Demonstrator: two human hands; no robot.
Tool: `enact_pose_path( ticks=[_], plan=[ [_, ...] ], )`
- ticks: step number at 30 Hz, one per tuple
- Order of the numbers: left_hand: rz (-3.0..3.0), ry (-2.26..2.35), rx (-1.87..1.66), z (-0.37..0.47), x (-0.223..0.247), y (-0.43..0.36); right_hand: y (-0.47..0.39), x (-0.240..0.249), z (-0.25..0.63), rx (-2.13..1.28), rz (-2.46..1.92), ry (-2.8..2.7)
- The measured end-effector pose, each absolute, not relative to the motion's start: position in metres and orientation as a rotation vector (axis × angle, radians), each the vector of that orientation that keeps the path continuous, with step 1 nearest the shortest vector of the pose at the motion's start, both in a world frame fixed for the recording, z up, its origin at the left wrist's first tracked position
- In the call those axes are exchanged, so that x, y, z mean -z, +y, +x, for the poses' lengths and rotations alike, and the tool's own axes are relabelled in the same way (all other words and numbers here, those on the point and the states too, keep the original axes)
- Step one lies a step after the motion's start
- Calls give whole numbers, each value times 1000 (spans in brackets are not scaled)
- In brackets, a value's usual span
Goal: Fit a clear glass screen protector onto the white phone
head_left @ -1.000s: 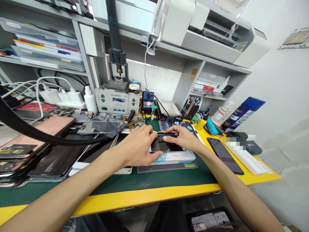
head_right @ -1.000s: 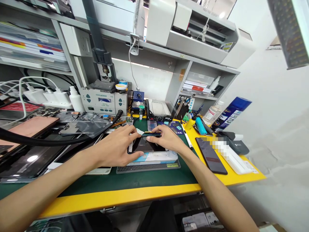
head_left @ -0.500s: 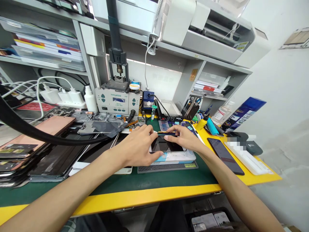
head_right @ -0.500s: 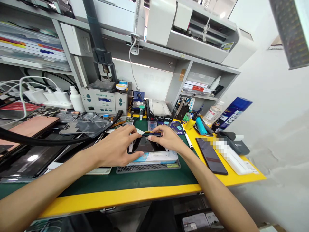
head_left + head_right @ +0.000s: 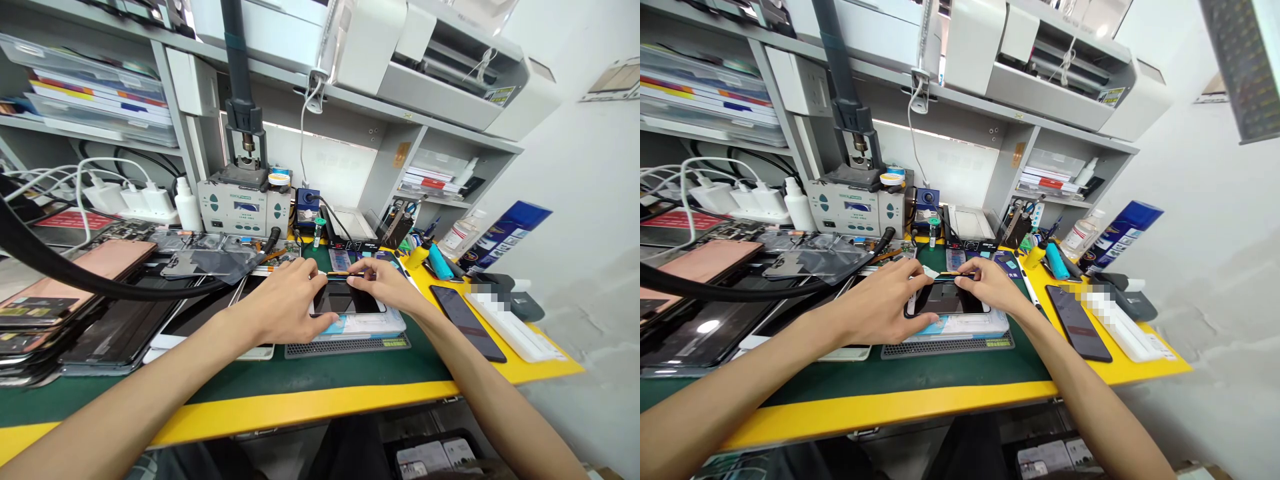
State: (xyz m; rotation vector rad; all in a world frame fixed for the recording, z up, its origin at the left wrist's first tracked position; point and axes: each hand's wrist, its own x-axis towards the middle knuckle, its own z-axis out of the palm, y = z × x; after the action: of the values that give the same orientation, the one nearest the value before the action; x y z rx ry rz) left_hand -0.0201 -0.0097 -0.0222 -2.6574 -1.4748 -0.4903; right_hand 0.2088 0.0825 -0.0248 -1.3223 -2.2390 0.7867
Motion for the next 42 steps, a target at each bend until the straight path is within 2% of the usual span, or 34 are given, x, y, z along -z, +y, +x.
enact_pose_path(
  ticks=[42],
  plan=[
    [-2674,-1516,487,-20,25,-8,99,30,229,-1243,-1226,-1832]
  ],
)
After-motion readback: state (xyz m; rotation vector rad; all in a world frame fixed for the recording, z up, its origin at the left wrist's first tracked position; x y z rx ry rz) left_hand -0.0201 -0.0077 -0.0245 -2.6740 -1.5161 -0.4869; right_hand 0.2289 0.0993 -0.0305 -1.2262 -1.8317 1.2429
